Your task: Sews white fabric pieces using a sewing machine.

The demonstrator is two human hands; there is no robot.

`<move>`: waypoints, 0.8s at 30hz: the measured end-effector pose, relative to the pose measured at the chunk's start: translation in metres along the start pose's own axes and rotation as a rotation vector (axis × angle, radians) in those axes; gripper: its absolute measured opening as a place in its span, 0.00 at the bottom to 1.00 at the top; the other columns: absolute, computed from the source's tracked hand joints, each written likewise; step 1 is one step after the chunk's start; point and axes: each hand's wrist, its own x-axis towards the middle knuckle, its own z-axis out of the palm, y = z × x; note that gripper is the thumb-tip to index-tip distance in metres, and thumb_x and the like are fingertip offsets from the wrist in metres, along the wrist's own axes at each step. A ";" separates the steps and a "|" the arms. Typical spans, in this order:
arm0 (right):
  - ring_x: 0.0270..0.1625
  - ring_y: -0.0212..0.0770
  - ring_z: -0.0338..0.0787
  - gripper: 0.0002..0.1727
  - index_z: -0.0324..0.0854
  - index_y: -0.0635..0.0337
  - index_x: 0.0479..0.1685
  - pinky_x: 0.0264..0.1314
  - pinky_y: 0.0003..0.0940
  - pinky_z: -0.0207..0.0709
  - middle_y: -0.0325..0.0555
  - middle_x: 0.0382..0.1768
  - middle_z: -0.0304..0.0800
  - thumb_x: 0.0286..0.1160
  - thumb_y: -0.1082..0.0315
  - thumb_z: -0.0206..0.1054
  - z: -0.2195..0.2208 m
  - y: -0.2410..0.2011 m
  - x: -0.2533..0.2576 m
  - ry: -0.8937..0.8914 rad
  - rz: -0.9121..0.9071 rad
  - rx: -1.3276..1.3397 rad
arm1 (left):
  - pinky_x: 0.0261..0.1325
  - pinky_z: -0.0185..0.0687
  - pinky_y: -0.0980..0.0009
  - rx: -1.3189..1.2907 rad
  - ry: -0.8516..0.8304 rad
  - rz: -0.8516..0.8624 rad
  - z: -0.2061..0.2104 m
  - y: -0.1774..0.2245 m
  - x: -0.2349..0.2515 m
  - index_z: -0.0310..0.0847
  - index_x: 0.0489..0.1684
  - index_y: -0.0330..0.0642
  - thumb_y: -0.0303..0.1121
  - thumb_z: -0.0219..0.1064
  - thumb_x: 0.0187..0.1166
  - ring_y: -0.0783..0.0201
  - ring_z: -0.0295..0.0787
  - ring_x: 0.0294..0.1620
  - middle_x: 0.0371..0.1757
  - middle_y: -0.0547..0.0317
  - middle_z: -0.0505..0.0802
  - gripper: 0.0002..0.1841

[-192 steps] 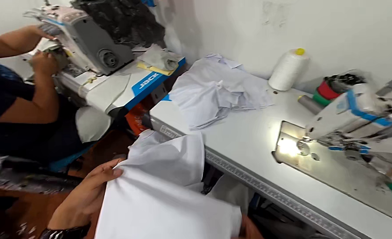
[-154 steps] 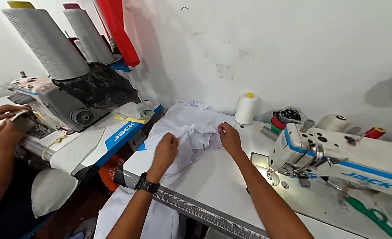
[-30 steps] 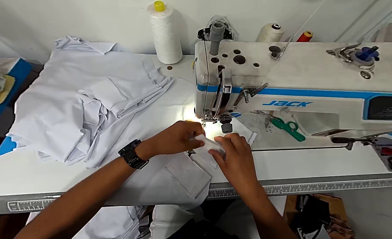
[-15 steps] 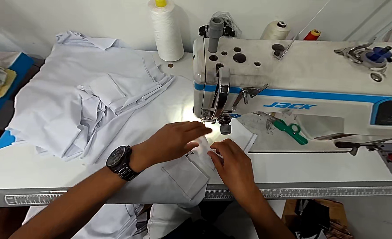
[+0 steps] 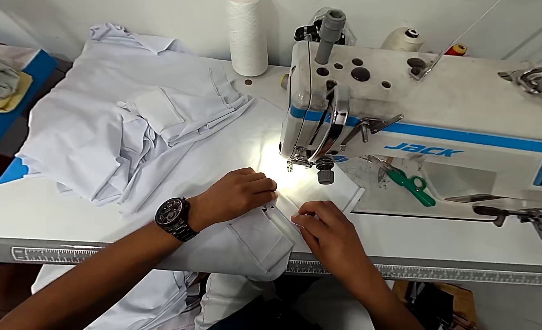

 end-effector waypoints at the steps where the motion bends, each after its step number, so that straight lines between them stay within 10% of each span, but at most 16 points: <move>1: 0.54 0.40 0.87 0.11 0.94 0.46 0.47 0.51 0.35 0.85 0.38 0.51 0.89 0.79 0.63 0.64 0.000 0.001 -0.001 -0.005 -0.010 -0.003 | 0.44 0.84 0.66 0.008 0.003 0.004 0.000 0.000 0.000 0.92 0.41 0.41 0.26 0.62 0.83 0.60 0.91 0.44 0.47 0.56 0.95 0.10; 11: 0.60 0.41 0.88 0.12 0.94 0.46 0.50 0.56 0.36 0.84 0.37 0.57 0.91 0.81 0.65 0.63 -0.001 0.002 -0.002 -0.010 -0.066 -0.014 | 0.42 0.84 0.67 0.045 -0.003 0.030 -0.002 0.001 -0.005 0.93 0.40 0.42 0.25 0.61 0.83 0.61 0.92 0.45 0.47 0.57 0.96 0.11; 15: 0.69 0.40 0.85 0.15 0.93 0.46 0.53 0.67 0.39 0.80 0.34 0.66 0.90 0.82 0.66 0.60 -0.004 0.004 -0.004 -0.063 -0.134 -0.055 | 0.62 0.86 0.63 0.044 -0.082 -0.067 -0.009 0.012 -0.011 0.94 0.48 0.43 0.28 0.59 0.82 0.58 0.92 0.58 0.55 0.58 0.96 0.13; 19: 0.85 0.37 0.72 0.24 0.84 0.41 0.72 0.84 0.43 0.66 0.31 0.80 0.79 0.89 0.45 0.53 -0.012 0.008 -0.016 -0.198 -0.144 -0.070 | 0.89 0.59 0.43 0.043 -0.221 -0.439 -0.010 0.051 -0.029 0.79 0.79 0.49 0.50 0.47 0.90 0.59 0.65 0.90 0.86 0.64 0.77 0.27; 24: 0.90 0.44 0.65 0.33 0.79 0.42 0.79 0.89 0.61 0.55 0.32 0.84 0.74 0.87 0.36 0.48 0.000 -0.010 -0.013 -0.186 0.017 -0.194 | 0.91 0.47 0.39 -0.008 -0.232 -0.404 0.003 0.010 -0.027 0.70 0.87 0.53 0.53 0.40 0.92 0.61 0.57 0.93 0.91 0.65 0.70 0.30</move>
